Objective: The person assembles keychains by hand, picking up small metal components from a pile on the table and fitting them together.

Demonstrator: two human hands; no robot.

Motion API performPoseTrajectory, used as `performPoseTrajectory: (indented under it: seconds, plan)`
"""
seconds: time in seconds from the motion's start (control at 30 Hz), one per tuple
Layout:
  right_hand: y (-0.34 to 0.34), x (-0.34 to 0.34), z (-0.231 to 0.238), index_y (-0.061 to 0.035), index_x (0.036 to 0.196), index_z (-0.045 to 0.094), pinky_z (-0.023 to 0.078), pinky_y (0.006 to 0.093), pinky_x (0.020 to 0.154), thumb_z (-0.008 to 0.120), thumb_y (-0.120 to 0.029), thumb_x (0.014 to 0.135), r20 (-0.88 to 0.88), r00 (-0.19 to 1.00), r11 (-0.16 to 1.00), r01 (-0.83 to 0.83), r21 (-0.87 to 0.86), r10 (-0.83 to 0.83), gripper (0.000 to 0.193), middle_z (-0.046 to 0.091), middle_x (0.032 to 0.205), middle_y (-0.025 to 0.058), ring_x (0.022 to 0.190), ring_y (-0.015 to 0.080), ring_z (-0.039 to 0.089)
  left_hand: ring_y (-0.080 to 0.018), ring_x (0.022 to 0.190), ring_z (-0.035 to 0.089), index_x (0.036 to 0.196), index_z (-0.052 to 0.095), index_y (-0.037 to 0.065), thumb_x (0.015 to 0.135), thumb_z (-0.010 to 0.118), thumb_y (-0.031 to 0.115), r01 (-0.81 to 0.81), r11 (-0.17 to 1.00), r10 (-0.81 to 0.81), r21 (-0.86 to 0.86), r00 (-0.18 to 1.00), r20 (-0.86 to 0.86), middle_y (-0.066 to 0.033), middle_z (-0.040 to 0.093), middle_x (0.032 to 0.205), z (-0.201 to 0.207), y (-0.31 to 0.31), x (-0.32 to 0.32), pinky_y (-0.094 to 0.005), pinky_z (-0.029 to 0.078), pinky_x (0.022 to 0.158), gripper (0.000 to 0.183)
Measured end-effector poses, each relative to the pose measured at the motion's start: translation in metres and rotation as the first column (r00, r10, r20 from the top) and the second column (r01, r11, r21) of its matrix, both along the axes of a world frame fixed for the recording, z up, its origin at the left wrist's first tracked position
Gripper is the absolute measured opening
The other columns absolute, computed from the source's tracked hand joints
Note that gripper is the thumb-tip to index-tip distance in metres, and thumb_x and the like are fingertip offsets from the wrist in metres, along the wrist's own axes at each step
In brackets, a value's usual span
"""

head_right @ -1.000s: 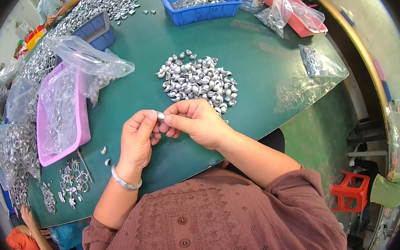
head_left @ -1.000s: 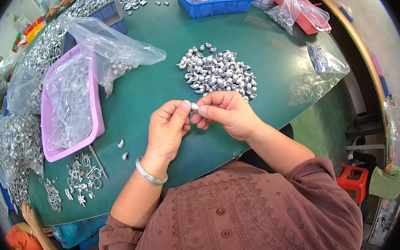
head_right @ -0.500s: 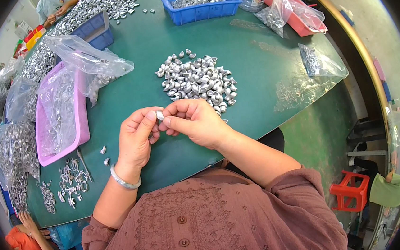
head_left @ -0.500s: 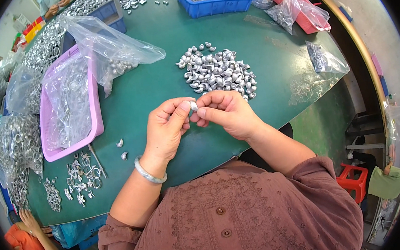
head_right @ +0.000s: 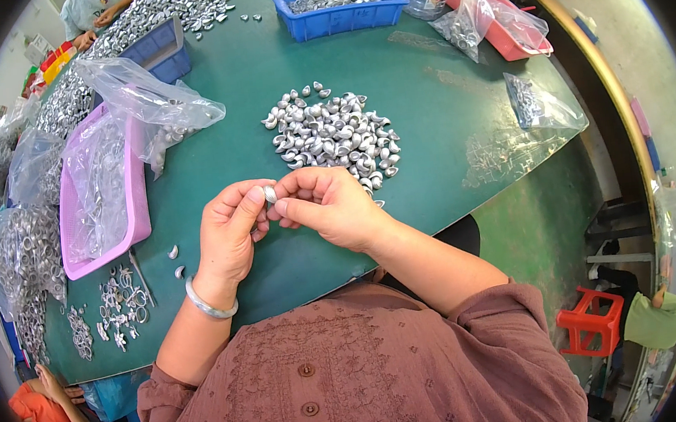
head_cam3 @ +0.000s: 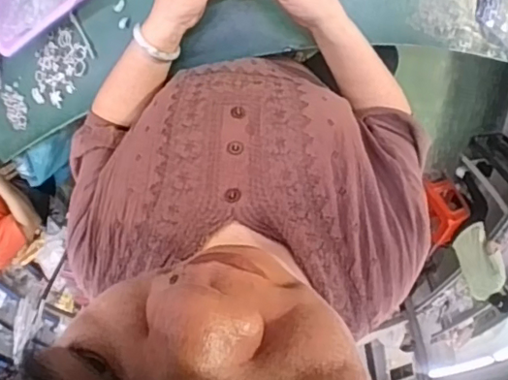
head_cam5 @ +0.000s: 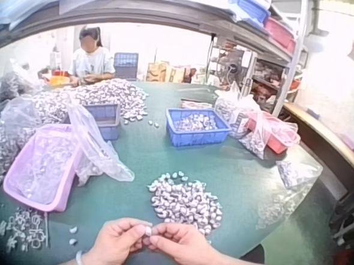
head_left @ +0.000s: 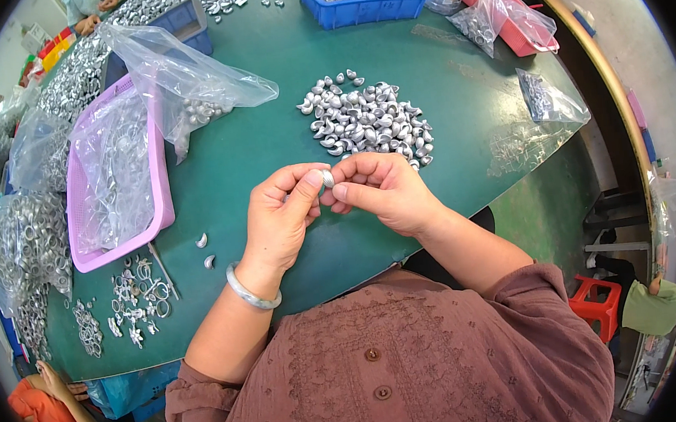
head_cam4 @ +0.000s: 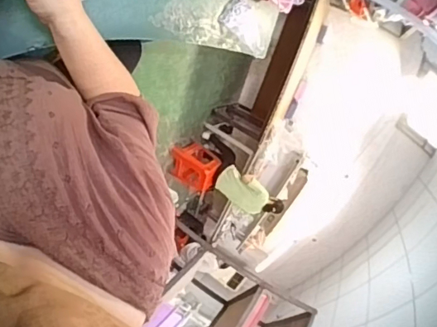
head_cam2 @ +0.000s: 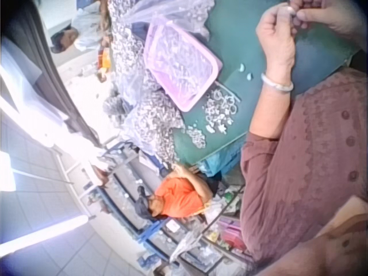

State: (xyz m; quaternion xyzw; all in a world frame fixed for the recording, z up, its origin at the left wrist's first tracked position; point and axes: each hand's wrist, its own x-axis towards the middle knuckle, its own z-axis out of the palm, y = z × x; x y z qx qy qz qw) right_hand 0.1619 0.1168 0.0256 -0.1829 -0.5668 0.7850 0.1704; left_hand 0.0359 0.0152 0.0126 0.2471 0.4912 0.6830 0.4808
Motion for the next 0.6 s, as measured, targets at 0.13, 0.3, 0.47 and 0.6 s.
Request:
performPoseTrajectory:
  seconds: [0.13, 0.3, 0.47, 0.6]
  plan:
    - [0.000, 0.000, -0.002, 0.0003, 0.090, 0.058, 0.046, 0.0223, 0.066, 0.058, -0.008, 0.080, 0.007, 1.000, 1.000, 0.008, -0.002, -0.008, 0.013, 0.062, 0.080, 0.0048, 0.070, 0.0086, 0.056, -0.0017, 0.057, 0.046, 0.090, 0.061, 0.004, 0.083, 0.058, 0.019, -0.001, 1.000, 0.000, 0.008, 1.000, 0.001, 0.0017, 0.057, 0.071, 0.002, 0.001, 0.001, -0.0135, 0.036, 0.050, 0.017]
    - [-0.002, 0.001, -0.003, 0.0006, 0.089, 0.058, 0.046, 0.0220, 0.066, 0.058, -0.009, 0.081, 0.007, 1.000, 1.000, 0.012, -0.019, -0.012, 0.013, 0.062, 0.079, 0.0051, 0.069, 0.0088, 0.056, -0.0019, 0.057, 0.046, 0.090, 0.062, 0.004, 0.083, 0.059, 0.019, -0.006, 1.000, 0.006, -0.014, 1.000, -0.011, 0.0015, 0.057, 0.072, 0.000, -0.001, 0.003, -0.0136, 0.036, 0.050, 0.016]
    - [0.010, -0.002, -0.006, -0.0001, 0.087, 0.058, 0.046, 0.0220, 0.064, 0.058, -0.011, 0.081, 0.037, 0.999, 0.998, 0.009, -0.069, -0.007, 0.012, 0.062, 0.077, 0.0059, 0.066, 0.0094, 0.056, -0.0042, 0.054, 0.044, 0.094, 0.059, 0.003, 0.086, 0.053, 0.019, 0.021, 0.997, -0.015, -0.072, 0.996, 0.085, 0.0021, 0.052, 0.066, -0.001, 0.001, 0.000, -0.0150, 0.033, 0.046, 0.018]
    - [0.063, -0.020, 0.000, -0.0011, 0.078, 0.056, 0.047, 0.0244, 0.053, 0.056, -0.010, 0.080, 0.211, 0.976, 0.997, 0.066, -0.046, -0.055, 0.009, 0.061, 0.071, 0.0079, 0.056, 0.0119, 0.055, -0.0078, 0.054, 0.044, 0.103, 0.053, 0.001, 0.087, 0.050, 0.020, 0.107, 0.978, -0.043, -0.180, 0.943, 0.331, 0.0000, 0.048, 0.064, -0.001, 0.003, -0.005, -0.0165, 0.033, 0.043, 0.025]
